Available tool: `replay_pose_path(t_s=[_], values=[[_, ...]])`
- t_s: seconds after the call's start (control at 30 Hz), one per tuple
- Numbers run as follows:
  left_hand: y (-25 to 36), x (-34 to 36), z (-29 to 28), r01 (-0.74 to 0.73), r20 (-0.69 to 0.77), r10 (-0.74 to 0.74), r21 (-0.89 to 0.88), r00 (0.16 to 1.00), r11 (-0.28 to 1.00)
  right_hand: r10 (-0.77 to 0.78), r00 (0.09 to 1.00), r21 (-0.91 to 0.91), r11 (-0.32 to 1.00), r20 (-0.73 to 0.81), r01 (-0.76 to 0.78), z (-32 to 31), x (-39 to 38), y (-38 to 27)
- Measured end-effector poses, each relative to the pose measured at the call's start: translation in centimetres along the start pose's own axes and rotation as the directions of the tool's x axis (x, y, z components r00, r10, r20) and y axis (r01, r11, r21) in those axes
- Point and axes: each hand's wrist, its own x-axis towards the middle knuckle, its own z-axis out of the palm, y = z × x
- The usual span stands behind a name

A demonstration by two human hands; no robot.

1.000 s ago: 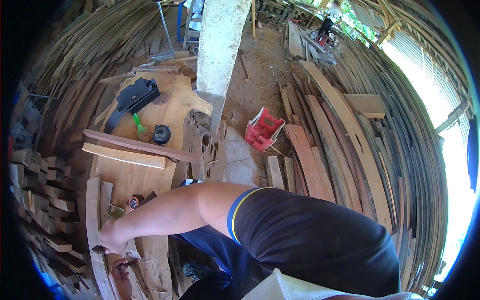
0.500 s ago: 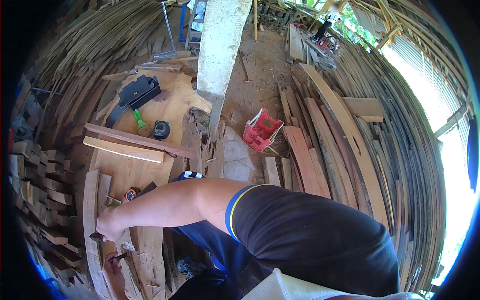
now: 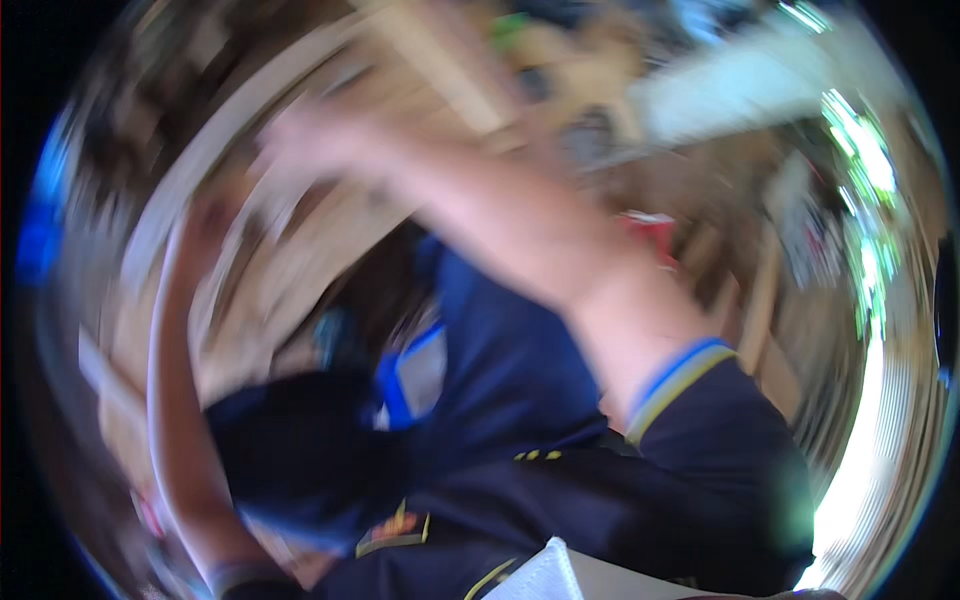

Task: Use a hammer and chisel to carve or shape a piece of wood on a workbench.

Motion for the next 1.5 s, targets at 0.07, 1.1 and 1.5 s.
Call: replay_pose_path(t_s=[0.07, 1.1, 1.5], values=[[5.5, 0.4, 0.1, -0.03, 0.014, 0.028, 0.156, 1.0, 0.987, 0.167, 0.984, -0.051, 0.985, 0.068, -0.164, -2.4, -1.6, -0.3], [5.9, -2.3, -1.2, -0.013, -0.003, 0.014, 0.126, 1.0, 0.992, 0.11, 0.991, 0.067, 0.991, 0.077, -0.116, -2.1, 0.3, -5.9], [7.0, -3.8, 0.0, 0.08, -0.118, -0.066, 0.122, 0.991, 0.989, -0.186, 0.971, 0.205, 0.955, -0.15, 0.215, -2.3, -0.8, -6.8]])
